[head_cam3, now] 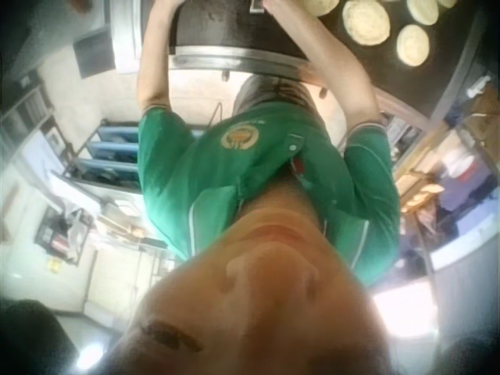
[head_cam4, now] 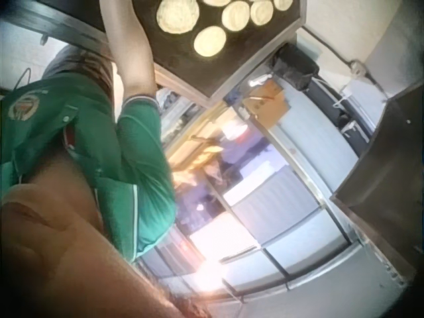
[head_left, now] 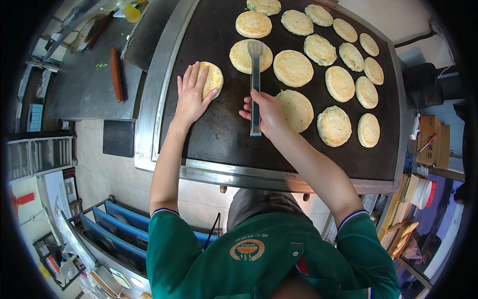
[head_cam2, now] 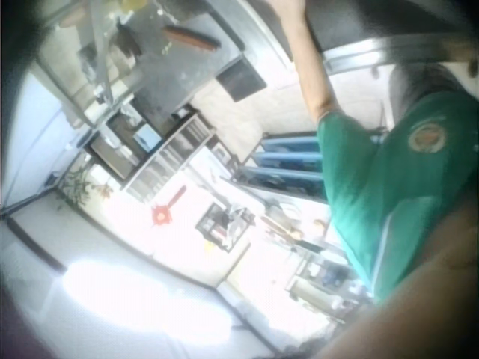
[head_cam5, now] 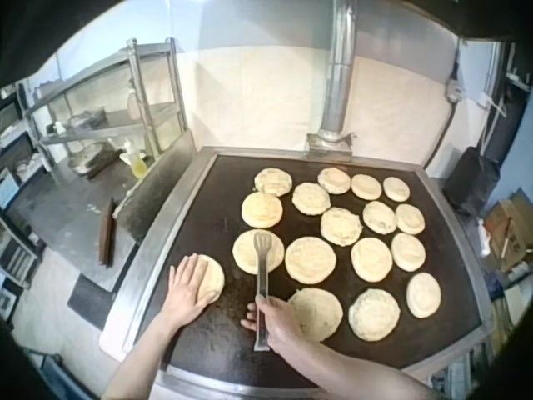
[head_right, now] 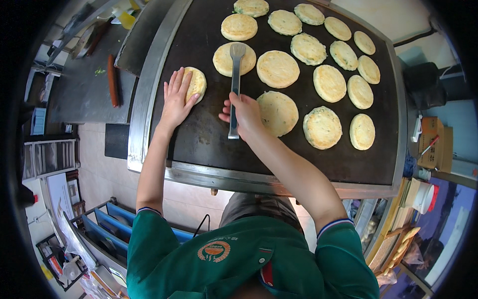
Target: The person flips and arranges round flatbreads on a large flat-top griddle using tongs. They transfer cooked flatbreads to a cooling rack, then wrap some in paper and place them into a plastic bag for a customer.
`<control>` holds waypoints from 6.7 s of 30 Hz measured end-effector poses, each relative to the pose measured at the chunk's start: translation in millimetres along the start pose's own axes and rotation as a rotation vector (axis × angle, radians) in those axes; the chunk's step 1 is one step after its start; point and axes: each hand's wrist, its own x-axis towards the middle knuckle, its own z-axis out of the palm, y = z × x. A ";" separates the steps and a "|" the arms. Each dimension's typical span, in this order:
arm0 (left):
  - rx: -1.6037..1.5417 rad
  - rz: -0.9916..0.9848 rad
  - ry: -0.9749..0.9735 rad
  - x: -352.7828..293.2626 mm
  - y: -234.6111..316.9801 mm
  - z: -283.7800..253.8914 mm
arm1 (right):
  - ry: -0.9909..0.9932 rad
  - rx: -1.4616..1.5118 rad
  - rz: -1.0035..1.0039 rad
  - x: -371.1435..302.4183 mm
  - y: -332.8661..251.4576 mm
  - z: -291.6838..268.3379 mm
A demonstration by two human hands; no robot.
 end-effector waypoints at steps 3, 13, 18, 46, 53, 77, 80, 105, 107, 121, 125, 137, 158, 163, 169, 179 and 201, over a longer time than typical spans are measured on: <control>-0.029 0.023 -0.016 7.9 -5.9 0.5 | 0.010 -0.008 -0.020 0.9 -4.2 0.5; -0.145 0.265 -0.099 89.7 18.6 37.3 | -0.209 -0.613 0.161 -166.1 -0.2 -98.3; -0.151 0.312 -0.126 125.8 49.6 59.2 | -0.302 -0.521 0.129 -134.1 25.6 -100.3; -0.225 0.537 -0.361 19.3 190.0 10.8 | -0.066 -0.433 0.025 -201.7 -145.3 -254.6; -0.233 0.471 -0.301 30.7 233.7 23.0 | 0.255 -0.377 -0.114 -288.7 -178.6 -349.4; 0.042 -0.291 -0.014 318.2 200.9 201.5 | 0.110 -0.474 -0.122 -258.2 -257.6 -461.8; 0.088 -0.265 -0.047 328.6 196.7 195.7 | 0.111 -0.474 -0.109 -254.7 -260.6 -458.3; -0.108 0.579 -0.054 281.1 372.1 177.0 | 0.062 -0.511 -0.130 -224.5 -264.2 -421.4; -0.108 0.596 -0.089 290.2 399.9 194.7 | 0.030 -0.527 -0.147 -226.2 -264.5 -423.7; -0.189 0.650 -0.086 303.0 498.2 220.0 | 0.121 -0.401 -0.199 -245.5 -264.5 -474.1; -0.073 0.664 -0.226 311.1 529.5 244.2 | 0.067 -0.444 -0.217 -253.1 -272.1 -483.4; -0.196 0.447 -0.057 300.7 450.9 199.1 | 0.032 -0.407 -0.184 -205.9 -313.8 -515.9; -0.062 0.302 -0.106 284.3 467.7 237.9 | 0.042 -0.530 -0.288 76.2 -441.3 -448.7; -0.141 0.286 -0.088 307.2 473.1 234.5 | -0.113 -0.593 -0.253 5.7 -439.0 -448.3; 0.367 0.192 -0.212 295.3 396.7 198.8 | -0.162 -0.663 -0.107 -19.5 -407.5 -437.1; -0.024 0.588 -0.168 342.2 492.3 255.1 | 0.050 -0.546 -0.277 -97.8 -412.8 -478.1; -0.174 0.721 -0.384 166.1 460.5 124.2 | -0.113 -0.688 0.195 -153.0 -397.7 -537.0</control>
